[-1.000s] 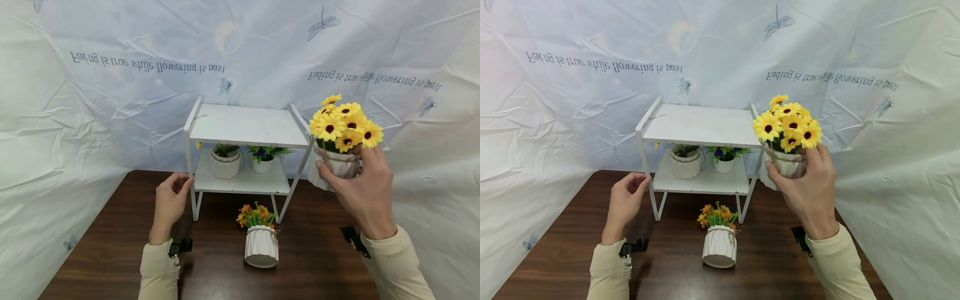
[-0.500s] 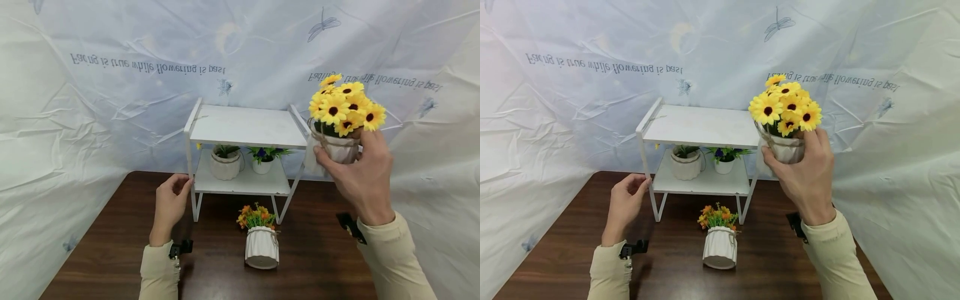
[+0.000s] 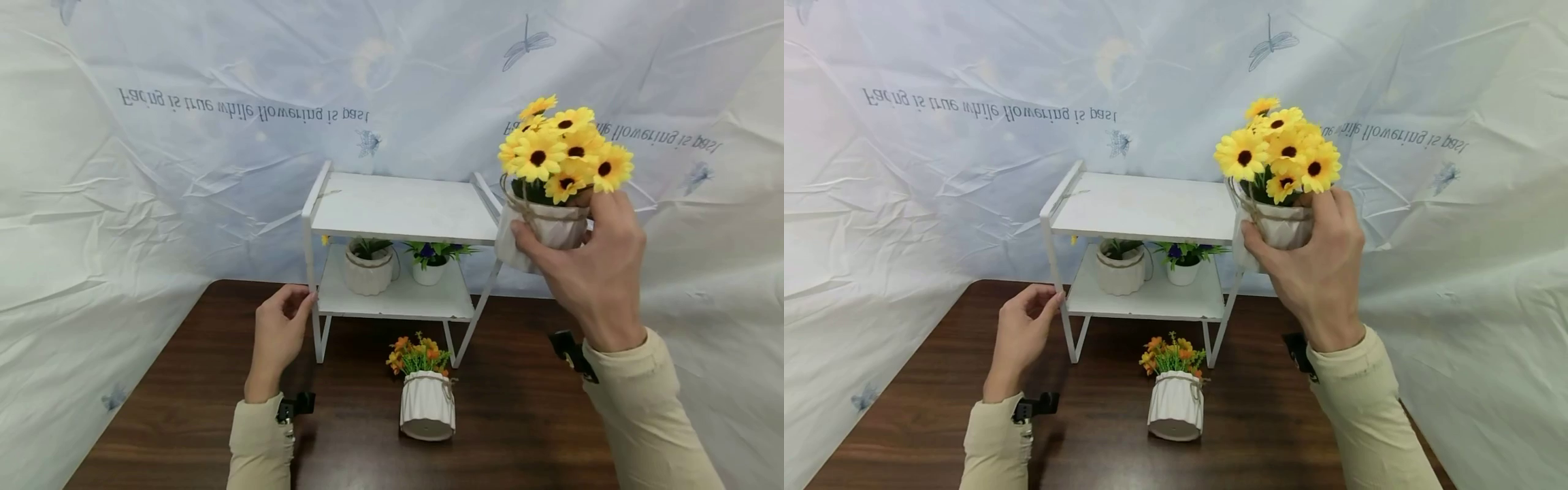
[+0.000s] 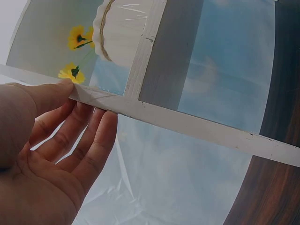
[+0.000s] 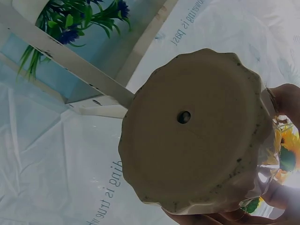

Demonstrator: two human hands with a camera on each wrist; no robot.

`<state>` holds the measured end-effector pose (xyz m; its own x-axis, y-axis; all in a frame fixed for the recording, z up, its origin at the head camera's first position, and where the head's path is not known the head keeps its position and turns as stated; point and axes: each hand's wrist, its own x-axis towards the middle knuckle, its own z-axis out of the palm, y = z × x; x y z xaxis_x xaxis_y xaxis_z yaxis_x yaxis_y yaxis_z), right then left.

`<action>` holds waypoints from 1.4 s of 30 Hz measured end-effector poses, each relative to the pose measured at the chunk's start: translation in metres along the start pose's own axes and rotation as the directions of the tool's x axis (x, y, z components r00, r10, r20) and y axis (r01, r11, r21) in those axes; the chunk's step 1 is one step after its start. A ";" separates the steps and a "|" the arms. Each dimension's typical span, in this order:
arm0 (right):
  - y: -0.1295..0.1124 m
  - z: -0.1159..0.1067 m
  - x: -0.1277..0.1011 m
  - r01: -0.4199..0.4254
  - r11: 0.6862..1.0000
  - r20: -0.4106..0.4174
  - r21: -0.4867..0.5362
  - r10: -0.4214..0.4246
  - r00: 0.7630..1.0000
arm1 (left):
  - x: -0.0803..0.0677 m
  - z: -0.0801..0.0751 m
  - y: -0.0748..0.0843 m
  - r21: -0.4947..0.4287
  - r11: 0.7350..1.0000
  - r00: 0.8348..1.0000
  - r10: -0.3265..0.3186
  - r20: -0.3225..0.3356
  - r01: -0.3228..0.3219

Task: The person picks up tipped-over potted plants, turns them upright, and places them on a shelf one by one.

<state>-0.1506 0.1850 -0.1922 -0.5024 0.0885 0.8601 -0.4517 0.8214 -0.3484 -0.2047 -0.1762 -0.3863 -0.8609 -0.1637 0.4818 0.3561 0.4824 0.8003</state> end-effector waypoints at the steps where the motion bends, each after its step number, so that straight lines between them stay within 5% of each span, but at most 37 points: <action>1: -0.001 0.000 0.002 0.001 1.000 -0.002 0.002 -0.001 1.000 | 0.000 0.000 0.000 -0.001 1.000 1.000 -0.001 0.000 0.001; 11: -0.008 0.002 0.017 0.015 1.000 -0.037 -0.016 -0.015 0.999 | 0.000 0.000 0.000 -0.006 1.000 1.000 -0.010 0.004 0.010; 42: -0.033 0.041 0.045 0.006 0.999 0.054 0.045 -0.009 0.998 | 0.000 0.000 0.002 0.000 1.000 1.000 -0.003 -0.001 0.003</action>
<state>-0.1885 0.1392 -0.1575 -0.5379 0.0505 0.8415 -0.4875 0.7957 -0.3593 -0.2041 -0.1753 -0.3847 -0.8618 -0.1656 0.4795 0.3536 0.4816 0.8019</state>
